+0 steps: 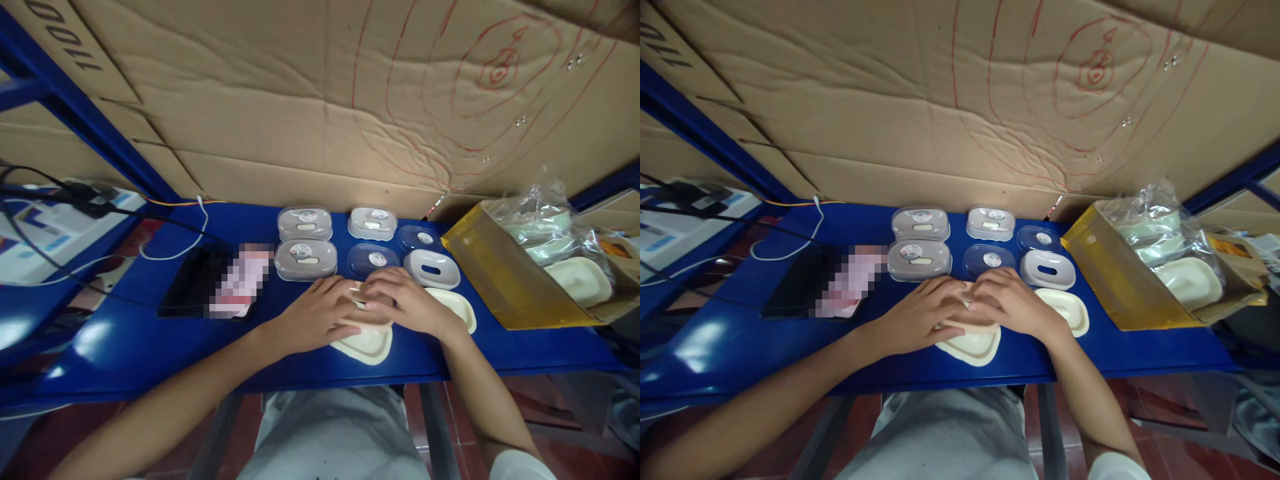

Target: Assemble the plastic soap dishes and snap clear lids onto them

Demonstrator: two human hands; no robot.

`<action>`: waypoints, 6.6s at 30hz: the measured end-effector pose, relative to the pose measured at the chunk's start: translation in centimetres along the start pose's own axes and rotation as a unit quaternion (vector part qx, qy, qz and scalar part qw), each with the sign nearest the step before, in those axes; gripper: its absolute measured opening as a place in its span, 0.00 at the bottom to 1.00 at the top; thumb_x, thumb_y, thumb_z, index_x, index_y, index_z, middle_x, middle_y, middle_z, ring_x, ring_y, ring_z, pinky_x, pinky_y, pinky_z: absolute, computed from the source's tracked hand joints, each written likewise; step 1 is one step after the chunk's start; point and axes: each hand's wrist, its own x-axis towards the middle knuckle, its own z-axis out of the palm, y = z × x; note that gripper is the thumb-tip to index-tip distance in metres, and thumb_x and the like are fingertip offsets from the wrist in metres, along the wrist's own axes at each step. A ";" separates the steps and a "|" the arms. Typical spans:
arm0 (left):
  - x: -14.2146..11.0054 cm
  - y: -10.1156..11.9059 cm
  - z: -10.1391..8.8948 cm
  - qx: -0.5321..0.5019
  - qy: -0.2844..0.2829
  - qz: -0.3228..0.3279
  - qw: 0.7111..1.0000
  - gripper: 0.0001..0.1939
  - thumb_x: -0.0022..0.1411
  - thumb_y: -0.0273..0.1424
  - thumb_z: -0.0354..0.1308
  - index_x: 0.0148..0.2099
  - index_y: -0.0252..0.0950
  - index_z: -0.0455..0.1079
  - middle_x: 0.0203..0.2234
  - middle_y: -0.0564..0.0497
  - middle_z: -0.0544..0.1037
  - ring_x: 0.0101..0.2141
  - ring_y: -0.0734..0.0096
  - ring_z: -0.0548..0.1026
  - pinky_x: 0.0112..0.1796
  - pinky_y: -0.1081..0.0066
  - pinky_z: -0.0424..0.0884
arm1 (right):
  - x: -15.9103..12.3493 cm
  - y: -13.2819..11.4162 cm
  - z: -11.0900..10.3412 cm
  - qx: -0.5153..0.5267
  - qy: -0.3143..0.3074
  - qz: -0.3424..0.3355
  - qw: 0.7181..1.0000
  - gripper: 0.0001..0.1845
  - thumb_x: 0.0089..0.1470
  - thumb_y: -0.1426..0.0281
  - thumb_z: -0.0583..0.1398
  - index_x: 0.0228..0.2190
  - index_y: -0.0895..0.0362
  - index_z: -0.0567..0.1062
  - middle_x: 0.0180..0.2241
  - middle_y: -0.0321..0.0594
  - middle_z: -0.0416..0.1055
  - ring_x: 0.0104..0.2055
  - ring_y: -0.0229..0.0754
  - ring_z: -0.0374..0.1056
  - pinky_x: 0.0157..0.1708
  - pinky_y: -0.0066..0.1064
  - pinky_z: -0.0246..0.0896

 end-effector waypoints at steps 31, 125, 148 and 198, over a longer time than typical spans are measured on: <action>-0.5 4.2 2.1 0.093 0.020 0.195 0.976 0.10 0.77 0.32 0.62 0.39 0.37 0.75 0.32 0.51 0.76 0.33 0.66 0.72 0.38 0.63 0.67 | -0.3 -0.4 0.1 -0.021 0.029 0.021 0.999 0.04 0.67 0.72 0.64 0.41 0.51 0.75 0.55 0.47 0.81 0.63 0.54 0.75 0.59 0.52 0.69; 0.0 1.5 -0.7 0.093 0.004 0.127 0.988 0.20 0.70 0.49 0.65 0.47 0.36 0.78 0.49 0.43 0.81 0.46 0.56 0.77 0.52 0.57 0.66 | 9.4 12.3 -2.7 -0.117 0.035 0.150 0.981 0.26 0.65 0.49 0.63 0.56 0.51 0.77 0.57 0.52 0.74 0.62 0.63 0.69 0.63 0.62 0.60; -4.0 1.3 -1.2 0.174 -0.005 -0.017 0.985 0.35 0.70 0.54 0.65 0.73 0.49 0.69 0.74 0.39 0.65 0.72 0.38 0.62 0.71 0.33 0.47 | 10.5 13.4 -1.7 -0.046 0.028 0.112 0.992 0.47 0.55 0.54 0.75 0.68 0.54 0.67 0.66 0.57 0.72 0.65 0.57 0.72 0.64 0.51 0.69; -0.3 -2.8 -0.5 -0.074 0.176 -0.201 0.961 0.29 0.82 0.32 0.48 0.79 0.44 0.49 0.76 0.35 0.55 0.76 0.48 0.55 0.73 0.40 0.59 | -4.3 -0.5 2.2 0.037 0.046 0.022 0.998 0.50 0.59 0.53 0.72 0.74 0.50 0.58 0.72 0.56 0.63 0.74 0.62 0.61 0.70 0.57 0.64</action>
